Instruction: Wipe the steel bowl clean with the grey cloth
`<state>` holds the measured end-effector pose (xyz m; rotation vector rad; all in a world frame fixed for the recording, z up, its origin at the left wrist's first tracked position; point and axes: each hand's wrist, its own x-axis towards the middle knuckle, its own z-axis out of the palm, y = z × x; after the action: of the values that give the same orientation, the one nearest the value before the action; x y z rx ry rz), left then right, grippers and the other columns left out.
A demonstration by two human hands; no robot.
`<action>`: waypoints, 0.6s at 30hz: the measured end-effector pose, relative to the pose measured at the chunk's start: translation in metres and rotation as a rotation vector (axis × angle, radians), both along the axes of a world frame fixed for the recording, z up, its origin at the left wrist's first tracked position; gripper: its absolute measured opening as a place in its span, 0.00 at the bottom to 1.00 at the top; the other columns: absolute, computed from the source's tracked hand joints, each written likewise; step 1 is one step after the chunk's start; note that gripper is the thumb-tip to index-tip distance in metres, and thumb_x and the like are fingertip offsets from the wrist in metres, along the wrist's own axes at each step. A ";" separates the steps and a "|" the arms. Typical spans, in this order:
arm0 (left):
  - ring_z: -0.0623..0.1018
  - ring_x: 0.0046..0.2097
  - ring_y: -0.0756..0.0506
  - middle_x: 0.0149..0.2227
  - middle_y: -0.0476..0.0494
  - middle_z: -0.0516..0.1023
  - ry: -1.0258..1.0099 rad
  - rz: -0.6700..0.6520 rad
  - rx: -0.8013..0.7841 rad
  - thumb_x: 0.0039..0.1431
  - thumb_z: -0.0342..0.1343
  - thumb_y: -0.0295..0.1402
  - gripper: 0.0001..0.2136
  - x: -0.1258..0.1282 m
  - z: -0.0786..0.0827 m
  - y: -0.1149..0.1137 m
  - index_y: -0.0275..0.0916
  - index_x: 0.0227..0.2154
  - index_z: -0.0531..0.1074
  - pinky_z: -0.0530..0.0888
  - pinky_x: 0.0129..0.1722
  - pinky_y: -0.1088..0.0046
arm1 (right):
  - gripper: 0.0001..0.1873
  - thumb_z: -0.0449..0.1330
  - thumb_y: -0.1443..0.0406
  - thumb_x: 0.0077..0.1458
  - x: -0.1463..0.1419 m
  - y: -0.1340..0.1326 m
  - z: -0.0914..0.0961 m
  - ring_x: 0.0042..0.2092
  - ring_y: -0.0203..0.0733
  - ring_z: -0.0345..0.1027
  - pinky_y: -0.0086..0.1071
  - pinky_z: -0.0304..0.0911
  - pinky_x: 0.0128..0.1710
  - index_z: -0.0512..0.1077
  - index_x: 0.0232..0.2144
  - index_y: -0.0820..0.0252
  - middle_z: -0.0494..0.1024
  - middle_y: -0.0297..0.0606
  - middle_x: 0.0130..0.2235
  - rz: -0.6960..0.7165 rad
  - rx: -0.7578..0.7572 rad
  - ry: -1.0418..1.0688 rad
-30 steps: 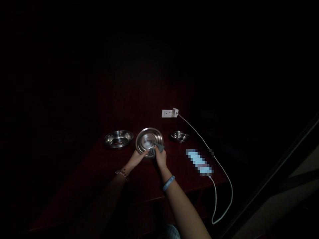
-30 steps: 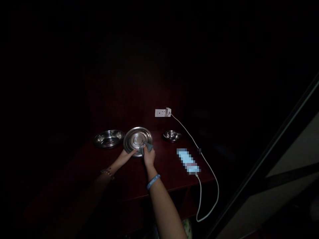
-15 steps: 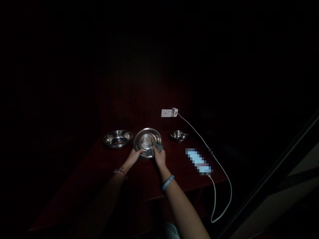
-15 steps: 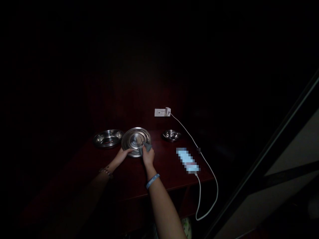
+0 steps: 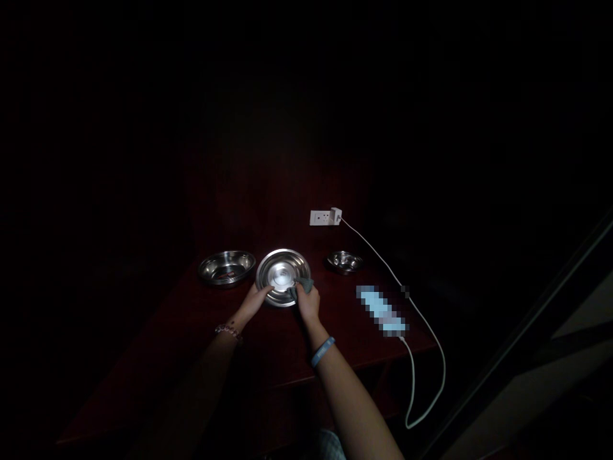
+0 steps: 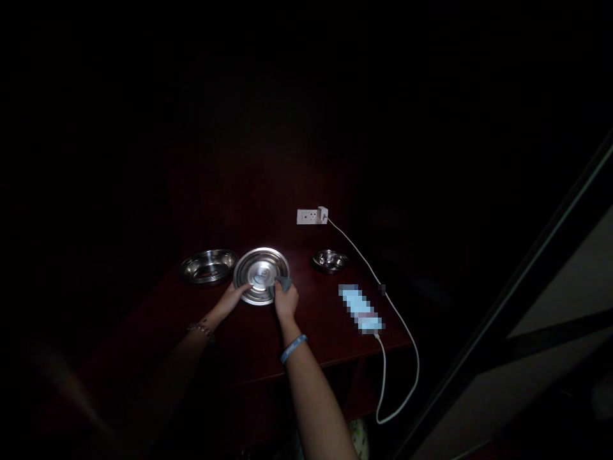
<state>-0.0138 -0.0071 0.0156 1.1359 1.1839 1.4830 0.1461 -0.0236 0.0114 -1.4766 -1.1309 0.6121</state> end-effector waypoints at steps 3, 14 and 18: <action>0.76 0.63 0.32 0.51 0.34 0.84 -0.011 -0.021 0.015 0.52 0.62 0.30 0.14 0.001 -0.005 0.001 0.38 0.43 0.79 0.70 0.65 0.59 | 0.14 0.59 0.61 0.56 0.000 0.000 0.000 0.46 0.50 0.82 0.33 0.72 0.45 0.83 0.38 0.60 0.87 0.45 0.42 -0.007 -0.020 -0.022; 0.77 0.62 0.33 0.53 0.32 0.83 -0.025 -0.055 0.067 0.56 0.60 0.36 0.15 0.003 -0.013 0.008 0.37 0.46 0.78 0.69 0.65 0.59 | 0.13 0.59 0.59 0.58 0.000 -0.002 0.002 0.45 0.49 0.82 0.33 0.72 0.43 0.82 0.36 0.58 0.87 0.45 0.41 -0.027 -0.033 -0.042; 0.75 0.64 0.36 0.58 0.32 0.80 -0.020 -0.028 0.116 0.56 0.61 0.36 0.18 0.004 -0.012 0.009 0.38 0.49 0.76 0.66 0.67 0.61 | 0.12 0.59 0.60 0.58 0.000 -0.002 0.003 0.45 0.48 0.82 0.32 0.72 0.43 0.82 0.37 0.57 0.87 0.43 0.41 -0.027 -0.021 -0.045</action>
<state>-0.0098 0.0014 0.0031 1.2078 1.0759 1.5541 0.1458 -0.0260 0.0144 -1.5279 -1.1404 0.5759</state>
